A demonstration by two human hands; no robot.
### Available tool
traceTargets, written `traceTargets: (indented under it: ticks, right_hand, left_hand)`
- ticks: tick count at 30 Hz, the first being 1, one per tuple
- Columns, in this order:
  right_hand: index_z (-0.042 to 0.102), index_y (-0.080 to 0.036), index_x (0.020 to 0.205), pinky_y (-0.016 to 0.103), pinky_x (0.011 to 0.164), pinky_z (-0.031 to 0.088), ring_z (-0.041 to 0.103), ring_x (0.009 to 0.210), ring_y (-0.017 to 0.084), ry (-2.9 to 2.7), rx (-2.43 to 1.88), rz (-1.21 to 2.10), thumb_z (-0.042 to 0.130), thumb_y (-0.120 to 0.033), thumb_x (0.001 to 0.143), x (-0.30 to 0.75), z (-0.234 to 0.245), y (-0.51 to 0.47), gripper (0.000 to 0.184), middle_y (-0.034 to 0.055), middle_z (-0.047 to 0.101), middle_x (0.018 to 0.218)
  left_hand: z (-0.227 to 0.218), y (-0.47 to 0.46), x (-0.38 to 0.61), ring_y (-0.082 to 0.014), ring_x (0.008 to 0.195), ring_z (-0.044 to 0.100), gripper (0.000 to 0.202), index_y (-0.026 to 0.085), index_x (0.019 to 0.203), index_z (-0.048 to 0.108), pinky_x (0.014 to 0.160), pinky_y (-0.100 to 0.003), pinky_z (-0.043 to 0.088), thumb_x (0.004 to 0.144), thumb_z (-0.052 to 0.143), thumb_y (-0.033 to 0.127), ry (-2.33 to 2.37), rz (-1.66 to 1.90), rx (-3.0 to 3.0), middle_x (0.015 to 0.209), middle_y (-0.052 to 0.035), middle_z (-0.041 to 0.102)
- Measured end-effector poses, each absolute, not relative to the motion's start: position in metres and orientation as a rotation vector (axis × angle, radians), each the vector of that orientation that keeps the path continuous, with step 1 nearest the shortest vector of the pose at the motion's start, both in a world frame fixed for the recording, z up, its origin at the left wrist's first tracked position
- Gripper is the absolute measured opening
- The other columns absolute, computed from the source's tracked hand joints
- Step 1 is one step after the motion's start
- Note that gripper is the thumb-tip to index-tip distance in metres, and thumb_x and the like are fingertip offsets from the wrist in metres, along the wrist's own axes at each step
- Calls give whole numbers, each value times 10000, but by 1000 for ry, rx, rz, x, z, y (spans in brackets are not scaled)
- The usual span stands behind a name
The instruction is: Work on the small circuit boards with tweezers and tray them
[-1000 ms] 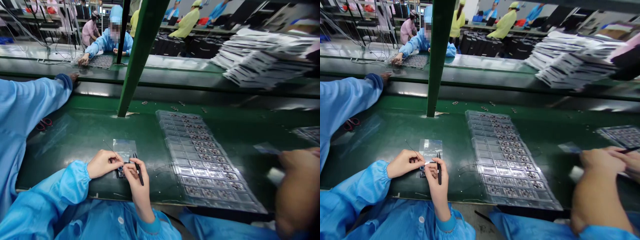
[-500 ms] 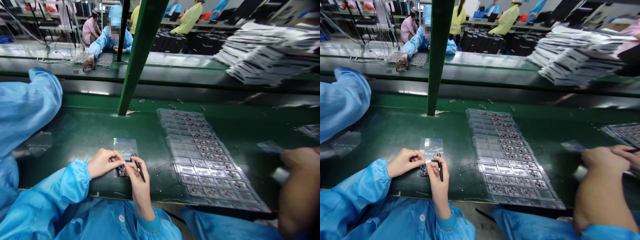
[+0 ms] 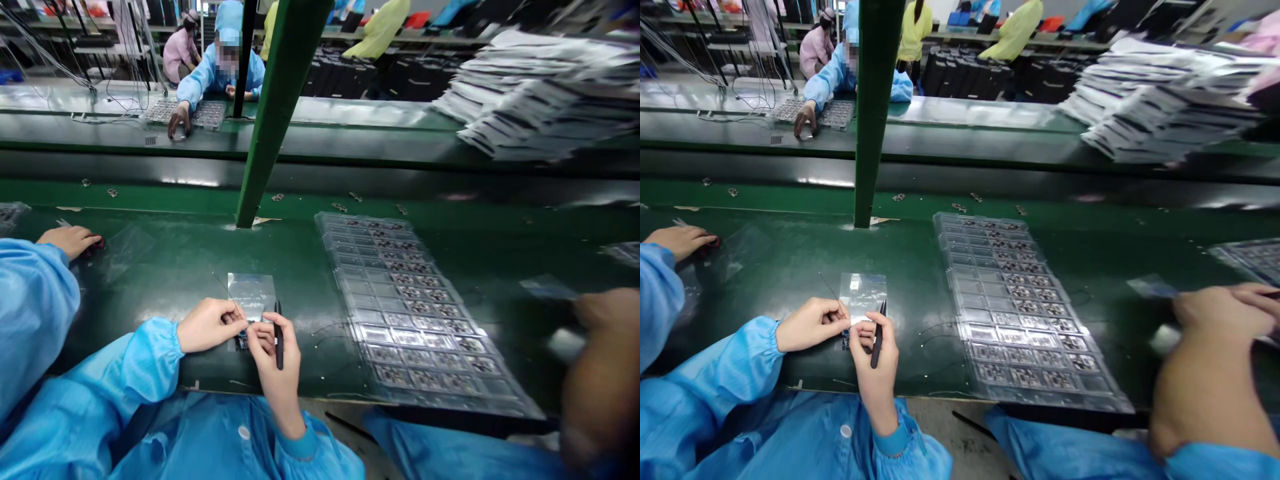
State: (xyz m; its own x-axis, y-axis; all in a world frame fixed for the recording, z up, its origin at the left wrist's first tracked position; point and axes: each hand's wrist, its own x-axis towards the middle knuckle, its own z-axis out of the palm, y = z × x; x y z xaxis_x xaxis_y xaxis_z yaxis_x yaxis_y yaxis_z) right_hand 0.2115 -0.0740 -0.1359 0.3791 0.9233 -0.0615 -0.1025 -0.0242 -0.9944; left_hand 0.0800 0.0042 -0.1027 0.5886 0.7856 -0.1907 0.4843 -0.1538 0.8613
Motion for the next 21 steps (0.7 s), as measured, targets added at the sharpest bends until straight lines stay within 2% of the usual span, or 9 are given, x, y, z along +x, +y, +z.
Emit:
traceTargets:
  ticks: [3, 6, 8, 11, 13, 17, 21]
  right_hand:
    - [539, -182, 1088, 286, 626, 573, 653, 635, 151, -784, -1336, 1025, 650, -413, 821, 222, -137, -76, 370, 26, 665, 757]
    - [537, -169, 1194, 241, 470, 534, 573, 488, 115, -671, -1344, 1096, 502, -551, 891, 240, -138, -82, 489, -10, 604, 641]
    - [553, -163, 1210, 211, 416, 506, 551, 489, 107, -621, -1345, 1188, 503, -595, 873, 250, -138, -87, 550, -15, 577, 633]
    - [612, -154, 1099, 218, 439, 536, 616, 620, 142, -613, -1356, 1288, 615, -598, 793, 254, -138, -89, 539, 38, 632, 751]
    - [628, -152, 996, 230, 458, 551, 634, 635, 151, -651, -1374, 1288, 665, -568, 761, 251, -139, -86, 480, 54, 655, 778]
    - [638, -141, 853, 236, 452, 546, 628, 564, 149, -791, -1438, 1234, 714, -530, 715, 240, -141, -73, 420, 40, 654, 678]
    - [619, -146, 771, 238, 451, 534, 658, 581, 179, -923, -1558, 1126, 674, -523, 749, 234, -143, -67, 381, 57, 665, 656]
  left_hand:
    - [-99, 12, 74, -115, 630, 593, 189, 140, 776, 641, 570, -191, 442, 837, 543, 290, 1048, 399, 1773, 692, 1, 661]
    - [-95, 21, 64, -131, 670, 611, 210, 143, 798, 646, 611, -205, 453, 848, 535, 314, 1095, 406, 1794, 732, -12, 680]
    - [-94, 26, 59, -148, 736, 640, 208, 149, 814, 654, 653, -213, 460, 855, 533, 312, 1066, 340, 1849, 792, -25, 707]
    - [-97, 25, 60, -164, 801, 660, 165, 157, 823, 663, 698, -226, 454, 849, 545, 269, 946, 190, 1948, 893, -38, 730]
    - [-99, 24, 63, -170, 818, 660, 146, 155, 799, 657, 718, -237, 447, 843, 557, 251, 900, 133, 2004, 939, -46, 730]
    - [-102, 24, 65, -169, 878, 659, 141, 153, 730, 614, 737, -229, 447, 840, 562, 223, 844, 122, 2000, 987, -51, 721]
    - [-103, 27, 62, -152, 888, 656, 122, 155, 702, 585, 744, -211, 446, 823, 568, 168, 792, 123, 1980, 970, -43, 718]
